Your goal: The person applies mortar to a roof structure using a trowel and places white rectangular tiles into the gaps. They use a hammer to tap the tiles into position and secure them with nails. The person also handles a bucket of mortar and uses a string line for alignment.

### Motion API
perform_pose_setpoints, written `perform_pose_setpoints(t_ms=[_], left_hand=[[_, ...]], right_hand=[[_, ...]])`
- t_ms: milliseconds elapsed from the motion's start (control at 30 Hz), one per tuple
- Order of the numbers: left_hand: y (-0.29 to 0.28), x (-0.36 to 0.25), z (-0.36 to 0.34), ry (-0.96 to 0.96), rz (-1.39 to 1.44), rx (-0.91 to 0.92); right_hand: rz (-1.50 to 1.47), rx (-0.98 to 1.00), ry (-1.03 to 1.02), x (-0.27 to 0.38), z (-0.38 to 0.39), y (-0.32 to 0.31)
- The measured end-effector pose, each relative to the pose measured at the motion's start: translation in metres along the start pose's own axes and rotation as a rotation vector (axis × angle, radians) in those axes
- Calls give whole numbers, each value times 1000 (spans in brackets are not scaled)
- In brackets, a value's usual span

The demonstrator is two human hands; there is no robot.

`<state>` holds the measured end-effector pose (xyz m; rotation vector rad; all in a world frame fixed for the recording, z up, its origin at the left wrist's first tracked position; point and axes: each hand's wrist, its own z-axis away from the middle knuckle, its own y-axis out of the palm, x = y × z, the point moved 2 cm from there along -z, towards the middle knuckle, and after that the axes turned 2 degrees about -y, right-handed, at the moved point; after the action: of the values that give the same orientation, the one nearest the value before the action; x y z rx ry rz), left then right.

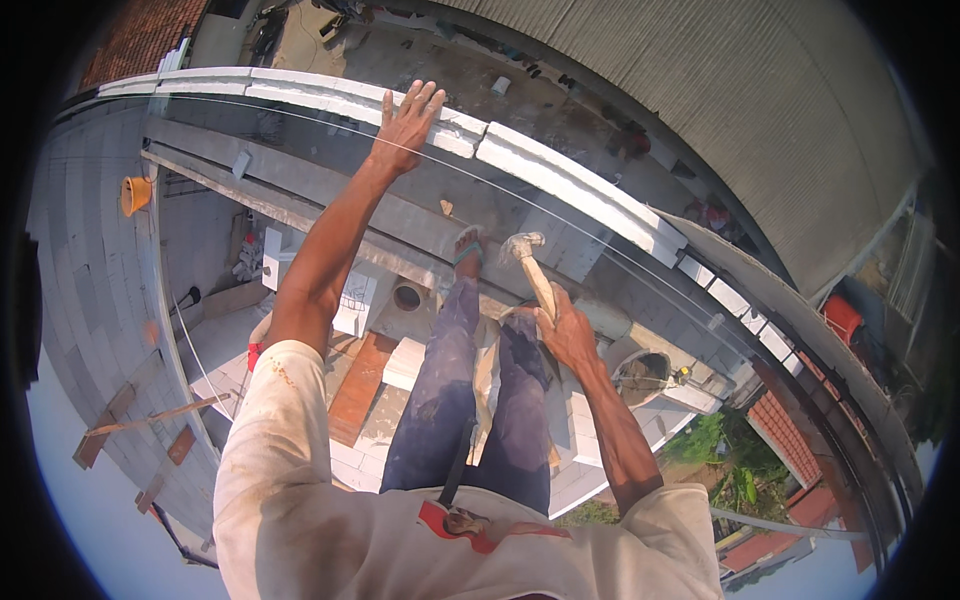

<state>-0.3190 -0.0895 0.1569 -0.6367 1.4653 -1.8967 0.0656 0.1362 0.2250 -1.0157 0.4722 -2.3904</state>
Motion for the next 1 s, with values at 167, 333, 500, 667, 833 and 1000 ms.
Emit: perform_pose_setpoints(t_ms=[167, 333, 500, 667, 833, 1000], left_hand=[[15, 19, -28, 101, 67, 67], [18, 21, -39, 151, 89, -36], [31, 24, -35, 102, 70, -40], [25, 18, -41, 100, 111, -34], [33, 26, -37, 145, 107, -128], [22, 21, -39, 83, 111, 0]], right_hand=[[406, 100, -242, 48, -73, -8], [668, 183, -377, 80, -132, -8], [735, 188, -514, 98, -163, -17], [742, 80, -460, 99, -167, -16], [854, 217, -518, 110, -162, -19], [751, 74, -498, 103, -171, -25]])
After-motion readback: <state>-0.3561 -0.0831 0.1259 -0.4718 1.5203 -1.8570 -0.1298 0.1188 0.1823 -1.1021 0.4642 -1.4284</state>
